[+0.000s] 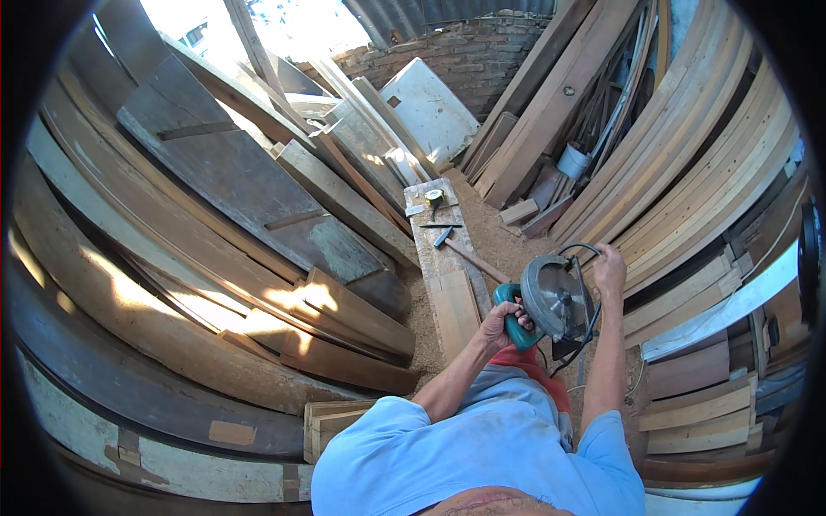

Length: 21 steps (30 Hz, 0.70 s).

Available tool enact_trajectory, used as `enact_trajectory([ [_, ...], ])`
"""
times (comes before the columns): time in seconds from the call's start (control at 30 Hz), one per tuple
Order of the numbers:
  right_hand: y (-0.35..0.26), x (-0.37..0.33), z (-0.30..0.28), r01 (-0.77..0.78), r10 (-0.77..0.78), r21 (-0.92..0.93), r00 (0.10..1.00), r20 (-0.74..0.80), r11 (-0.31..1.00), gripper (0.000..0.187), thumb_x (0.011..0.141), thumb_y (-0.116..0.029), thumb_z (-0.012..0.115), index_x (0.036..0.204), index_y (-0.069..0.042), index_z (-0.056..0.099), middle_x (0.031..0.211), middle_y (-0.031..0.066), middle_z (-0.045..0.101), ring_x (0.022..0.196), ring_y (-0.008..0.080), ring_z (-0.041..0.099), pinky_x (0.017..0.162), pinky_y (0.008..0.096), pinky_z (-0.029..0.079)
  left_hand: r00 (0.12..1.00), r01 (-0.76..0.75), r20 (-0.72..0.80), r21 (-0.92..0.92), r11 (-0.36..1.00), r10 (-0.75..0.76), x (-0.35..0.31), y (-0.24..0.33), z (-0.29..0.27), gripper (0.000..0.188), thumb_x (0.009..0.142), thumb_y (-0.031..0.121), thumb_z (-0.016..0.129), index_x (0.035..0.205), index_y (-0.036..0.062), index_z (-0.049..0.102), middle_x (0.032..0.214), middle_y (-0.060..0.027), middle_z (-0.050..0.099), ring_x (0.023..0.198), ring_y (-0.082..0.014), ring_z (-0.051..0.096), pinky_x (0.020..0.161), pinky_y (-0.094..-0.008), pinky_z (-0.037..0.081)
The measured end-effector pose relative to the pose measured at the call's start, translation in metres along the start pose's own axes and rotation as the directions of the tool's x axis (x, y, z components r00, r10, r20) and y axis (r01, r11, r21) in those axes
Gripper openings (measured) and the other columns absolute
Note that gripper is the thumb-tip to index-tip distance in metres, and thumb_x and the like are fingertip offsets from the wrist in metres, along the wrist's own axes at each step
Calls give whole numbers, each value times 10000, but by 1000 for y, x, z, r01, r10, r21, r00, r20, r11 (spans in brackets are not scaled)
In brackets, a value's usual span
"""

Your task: The person measures a wooden plank with a tape measure, writes on their palm with a pen, and then uses a circular saw to make cuts on a wood piece.

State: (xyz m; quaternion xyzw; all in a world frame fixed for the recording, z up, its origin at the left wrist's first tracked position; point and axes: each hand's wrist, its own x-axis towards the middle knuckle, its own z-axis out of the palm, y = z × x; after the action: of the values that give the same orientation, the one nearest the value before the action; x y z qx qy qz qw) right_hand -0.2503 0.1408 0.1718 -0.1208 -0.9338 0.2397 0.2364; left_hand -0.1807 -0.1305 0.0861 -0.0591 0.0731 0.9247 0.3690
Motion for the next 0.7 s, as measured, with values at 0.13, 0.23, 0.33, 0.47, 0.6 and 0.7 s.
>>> enact_trajectory([
  [0.13, 22, -5, 9, -178, 197, -91, 939, 283, 980, 393, 834, -11, 507, 1171, -30, 709, 1005, 209, 736, 996, 310, 710, 868, 400, 528, 1000, -4, 22, 7, 1000, 4, 1, 2, -3, 56, 847, 94, 607, 850, 74, 555, 748, -28, 557, 684, -176, 577, 733, -365, 509],
  [0.23, 49, -4, 21, -256, 224, 7, 856, 465, 967, 389, 817, 18, 524, 1154, -10, 716, 969, 187, 747, 913, 275, 720, 810, 377, 533, 997, 39, 61, 41, 998, -42, 3, -1, -12, 69, 847, 107, 615, 845, 79, 552, 755, -39, 566, 689, -184, 578, 740, -368, 498],
  [0.33, 21, -9, 6, -446, 342, 113, 804, 487, 888, 374, 805, 23, 518, 1111, 3, 732, 877, 148, 735, 775, 212, 684, 687, 341, 501, 998, 23, 51, 51, 998, -26, 1, -4, -18, 84, 844, 118, 622, 834, 84, 546, 762, -48, 574, 687, -187, 574, 747, -368, 487],
  [0.47, 75, -14, 9, -475, 382, 13, 724, 574, 880, 366, 805, 1, 496, 1066, -10, 753, 746, 117, 703, 612, 148, 615, 532, 307, 430, 996, 33, 76, 55, 998, -37, 7, -9, -19, 96, 840, 124, 630, 842, 91, 540, 761, -34, 564, 676, -175, 569, 729, -363, 486],
  [0.6, 55, -21, 4, -303, 291, -71, 785, 547, 950, 385, 795, 16, 499, 1082, -20, 753, 697, 130, 679, 559, 159, 591, 489, 324, 409, 997, -14, 72, 44, 999, 10, 0, -4, -17, 110, 836, 114, 635, 899, 100, 547, 758, -10, 540, 670, -160, 570, 703, -356, 491],
  [0.7, 40, -27, 8, -198, 227, -117, 908, 353, 973, 315, 781, -75, 595, 1048, -89, 762, 932, 225, 718, 865, 342, 710, 745, 386, 533, 998, -13, 61, 75, 997, 9, -4, -8, -13, 141, 831, 103, 639, 940, 105, 550, 758, -2, 535, 666, -155, 570, 694, -354, 496],
])
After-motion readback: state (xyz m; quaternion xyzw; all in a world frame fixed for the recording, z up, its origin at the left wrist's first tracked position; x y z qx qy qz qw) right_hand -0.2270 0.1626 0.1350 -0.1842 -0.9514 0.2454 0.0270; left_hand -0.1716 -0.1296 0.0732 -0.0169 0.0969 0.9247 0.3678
